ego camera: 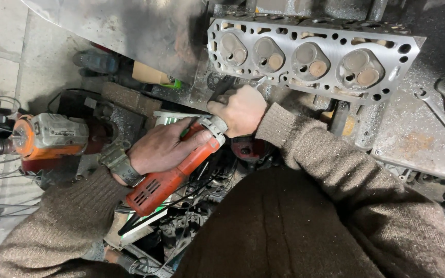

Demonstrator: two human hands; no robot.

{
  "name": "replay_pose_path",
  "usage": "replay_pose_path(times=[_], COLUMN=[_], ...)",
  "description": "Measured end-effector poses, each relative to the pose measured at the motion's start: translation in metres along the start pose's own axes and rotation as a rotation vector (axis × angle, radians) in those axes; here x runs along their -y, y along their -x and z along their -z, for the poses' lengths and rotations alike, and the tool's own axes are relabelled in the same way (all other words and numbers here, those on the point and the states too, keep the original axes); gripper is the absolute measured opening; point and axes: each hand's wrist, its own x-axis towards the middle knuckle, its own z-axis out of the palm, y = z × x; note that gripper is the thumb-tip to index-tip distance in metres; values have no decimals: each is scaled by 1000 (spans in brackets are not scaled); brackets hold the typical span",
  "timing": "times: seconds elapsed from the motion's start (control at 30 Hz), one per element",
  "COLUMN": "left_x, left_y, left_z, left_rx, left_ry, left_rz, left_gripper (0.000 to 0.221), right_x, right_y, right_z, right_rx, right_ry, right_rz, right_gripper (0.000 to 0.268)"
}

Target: Grinding the surface of an engine cylinder head using a handheld angle grinder.

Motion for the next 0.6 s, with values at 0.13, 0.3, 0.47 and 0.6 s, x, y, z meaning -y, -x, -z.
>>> replay_pose_path(times=[0.13,0.3,0.47,0.6], left_x=[-1,5,8,2], left_y=[0,2,-1,2], left_z=[-2,-6,-10,-6], left_rx=[-27,-32,-29,-23], left_ry=[40,33,16,-20], left_rz=[-16,-50,-46,-36], left_gripper=[80,84,86,85], right_x=[-14,-23,-23,-26], right_y=[8,11,12,11], right_z=[-14,-21,-23,-19], right_rx=[84,94,54,56], right_ry=[-101,-154,-161,-161], right_rz=[144,232,256,255], right_gripper=[21,29,29,27])
